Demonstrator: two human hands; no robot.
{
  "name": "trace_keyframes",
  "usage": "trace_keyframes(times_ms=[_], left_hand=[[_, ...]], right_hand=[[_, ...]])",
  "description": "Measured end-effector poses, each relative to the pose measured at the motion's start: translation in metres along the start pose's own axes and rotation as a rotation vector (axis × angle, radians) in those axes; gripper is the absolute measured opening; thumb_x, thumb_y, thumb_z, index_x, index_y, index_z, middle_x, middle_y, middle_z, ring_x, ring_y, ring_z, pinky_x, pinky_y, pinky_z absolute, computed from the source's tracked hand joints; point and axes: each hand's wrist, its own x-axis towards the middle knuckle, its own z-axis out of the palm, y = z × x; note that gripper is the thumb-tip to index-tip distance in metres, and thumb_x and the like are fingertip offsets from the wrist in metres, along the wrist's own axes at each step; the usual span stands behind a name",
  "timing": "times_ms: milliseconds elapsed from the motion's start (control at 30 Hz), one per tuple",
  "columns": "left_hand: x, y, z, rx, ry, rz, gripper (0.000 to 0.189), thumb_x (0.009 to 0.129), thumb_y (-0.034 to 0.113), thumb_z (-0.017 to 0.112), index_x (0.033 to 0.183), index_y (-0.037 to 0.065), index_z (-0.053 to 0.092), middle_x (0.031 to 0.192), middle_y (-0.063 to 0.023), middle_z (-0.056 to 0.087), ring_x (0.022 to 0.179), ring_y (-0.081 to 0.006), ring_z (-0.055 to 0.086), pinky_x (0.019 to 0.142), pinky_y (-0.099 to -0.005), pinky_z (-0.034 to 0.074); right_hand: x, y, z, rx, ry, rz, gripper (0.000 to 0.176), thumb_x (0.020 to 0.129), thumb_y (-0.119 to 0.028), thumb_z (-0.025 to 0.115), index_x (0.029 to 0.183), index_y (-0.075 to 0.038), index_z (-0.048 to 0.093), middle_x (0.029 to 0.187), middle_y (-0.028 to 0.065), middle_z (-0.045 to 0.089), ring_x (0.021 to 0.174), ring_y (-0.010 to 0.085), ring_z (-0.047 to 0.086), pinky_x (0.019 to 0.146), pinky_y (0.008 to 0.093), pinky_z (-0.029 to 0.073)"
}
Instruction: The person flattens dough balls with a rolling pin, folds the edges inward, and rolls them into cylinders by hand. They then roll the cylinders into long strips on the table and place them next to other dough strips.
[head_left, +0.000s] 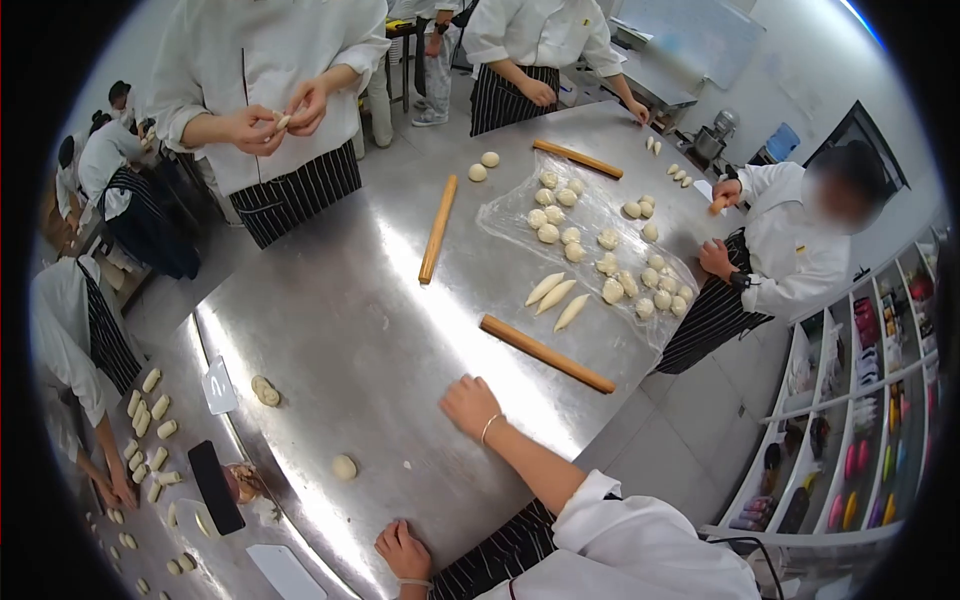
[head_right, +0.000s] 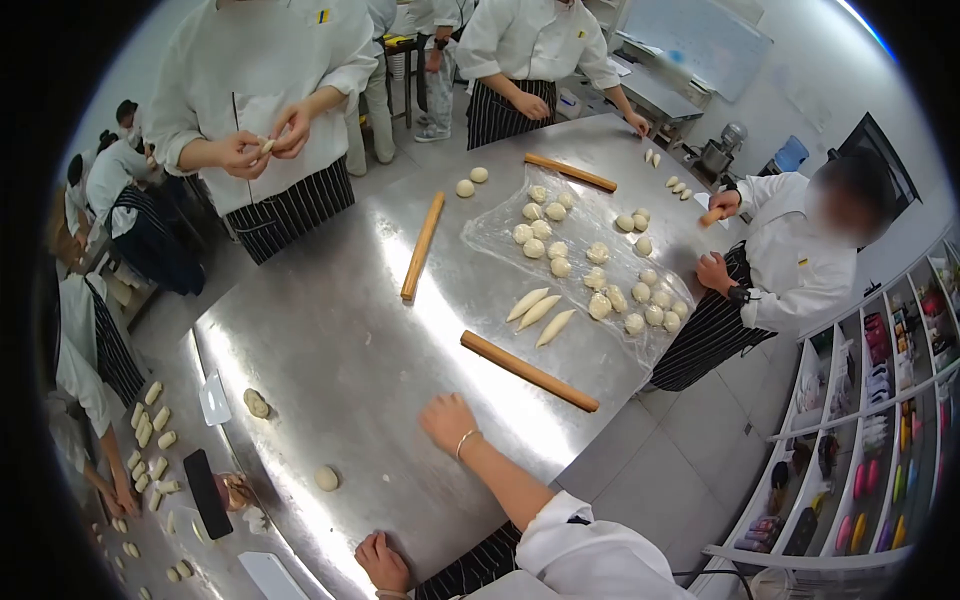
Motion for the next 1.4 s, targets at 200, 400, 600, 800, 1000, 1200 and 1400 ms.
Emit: trace_keyframes(times_ms=[200, 400, 600, 800, 1000, 1200, 1400], left_hand=[[0.004, 0.003, -0.004, -0.002, -0.012, 0.002, 0.043, 0.072, 0.001, 0.052, 0.115, -0.002, 0.055, 0.116, -0.0198, 0.051, 0.105, -0.0401, 0.046, 0.094, -0.054, 0.034], [0.008, 0.007, -0.007, 0.0, -0.023, -0.008, 0.041, 0.073, 0.001, 0.052, 0.114, -0.003, 0.056, 0.115, -0.0204, 0.052, 0.104, -0.0392, 0.047, 0.094, -0.0523, 0.035], [0.007, 0.005, -0.006, 0.019, 0.004, 0.005, 0.04, 0.074, 0.001, 0.054, 0.113, -0.001, 0.057, 0.114, -0.018, 0.053, 0.104, -0.0377, 0.048, 0.091, -0.0517, 0.037], [0.013, 0.008, -0.006, 0.033, 0.011, -0.008, 0.039, 0.074, 0.001, 0.055, 0.112, 0.001, 0.058, 0.113, -0.0156, 0.054, 0.104, -0.0359, 0.049, 0.09, -0.0506, 0.038], [0.009, 0.006, -0.004, 0.052, 0.017, -0.012, 0.038, 0.075, 0.003, 0.056, 0.113, 0.002, 0.06, 0.114, -0.0126, 0.055, 0.105, -0.0331, 0.051, 0.091, -0.0482, 0.039], [0.004, 0.007, -0.006, 0.059, -0.012, -0.032, 0.039, 0.076, 0.008, 0.059, 0.115, 0.005, 0.06, 0.117, -0.0098, 0.055, 0.107, -0.0299, 0.051, 0.088, -0.046, 0.04], [0.005, 0.003, -0.01, 0.045, -0.012, -0.039, 0.04, 0.077, 0.009, 0.058, 0.116, 0.006, 0.06, 0.118, -0.0093, 0.055, 0.108, -0.0291, 0.051, 0.09, -0.0452, 0.04]], right_hand=[[-0.09, -0.027, -0.019, 0.138, 0.246, 0.291, 0.009, 0.081, -0.019, 0.065, 0.083, -0.011, 0.063, 0.095, 0.0053, 0.058, 0.099, 0.0252, 0.051, 0.083, 0.043, 0.041], [-0.007, -0.033, -0.014, 0.011, -0.016, -0.102, 0.012, 0.081, -0.019, 0.065, 0.081, -0.009, 0.06, 0.091, 0.0071, 0.059, 0.09, 0.0257, 0.052, 0.079, 0.0406, 0.041], [-0.088, -0.003, -0.027, 0.116, 0.212, 0.258, 0.014, 0.077, -0.018, 0.069, 0.081, -0.008, 0.06, 0.09, 0.0059, 0.058, 0.09, 0.0279, 0.052, 0.08, 0.0401, 0.041], [-0.034, -0.048, -0.01, 0.054, 0.085, -0.17, 0.016, 0.078, -0.024, 0.067, 0.075, -0.01, 0.059, 0.09, 0.0051, 0.056, 0.089, 0.0256, 0.05, 0.077, 0.0373, 0.039], [-0.072, 0.004, -0.034, 0.068, 0.217, 0.239, 0.02, 0.074, -0.012, 0.069, 0.086, -0.003, 0.056, 0.096, 0.0141, 0.057, 0.094, 0.0352, 0.05, 0.084, 0.0458, 0.039], [-0.042, -0.064, 0.0, 0.0, -0.019, -0.06, 0.014, 0.078, -0.023, 0.065, 0.082, -0.011, 0.06, 0.092, 0.0046, 0.058, 0.095, 0.0263, 0.051, 0.088, 0.0453, 0.038], [-0.071, -0.003, -0.021, 0.064, 0.219, 0.107, 0.009, 0.079, -0.014, 0.065, 0.084, -0.006, 0.061, 0.097, 0.013, 0.056, 0.093, 0.0341, 0.05, 0.082, 0.046, 0.04]])
